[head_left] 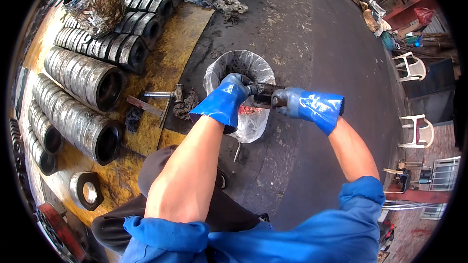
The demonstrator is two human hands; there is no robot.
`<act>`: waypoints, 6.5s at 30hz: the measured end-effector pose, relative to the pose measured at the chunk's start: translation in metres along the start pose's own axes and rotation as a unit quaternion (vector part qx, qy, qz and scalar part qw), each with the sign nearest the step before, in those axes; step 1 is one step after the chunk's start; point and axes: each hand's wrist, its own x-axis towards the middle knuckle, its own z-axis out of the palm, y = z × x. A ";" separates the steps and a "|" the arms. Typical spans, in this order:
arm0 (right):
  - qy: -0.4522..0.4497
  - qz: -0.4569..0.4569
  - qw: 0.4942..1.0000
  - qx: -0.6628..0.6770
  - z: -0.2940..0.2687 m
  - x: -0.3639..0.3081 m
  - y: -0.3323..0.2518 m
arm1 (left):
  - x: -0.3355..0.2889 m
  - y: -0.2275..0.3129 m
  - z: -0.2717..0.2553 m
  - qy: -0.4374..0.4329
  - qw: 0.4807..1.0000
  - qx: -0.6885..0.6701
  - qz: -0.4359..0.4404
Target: The person cleans debris from metal cylinders on a yellow platform using a scraper and a hammer, applies a red sealant to a circular ring, and wipes the work surface with a cloth.
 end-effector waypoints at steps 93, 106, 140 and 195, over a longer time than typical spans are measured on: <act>0.025 0.374 0.806 0.458 0.143 -0.013 0.113 | -0.026 -0.011 -0.018 0.342 0.937 0.055 0.049; 0.261 0.096 0.494 0.824 0.080 0.012 0.020 | -0.033 -0.033 0.038 -0.118 0.981 0.128 0.081; 0.089 0.052 0.984 -0.147 0.064 -0.040 -0.005 | -0.026 0.005 0.012 0.040 0.984 0.058 0.166; 0.371 0.168 0.910 0.080 0.053 0.000 -0.044 | -0.028 -0.009 0.011 -0.130 0.984 0.027 0.115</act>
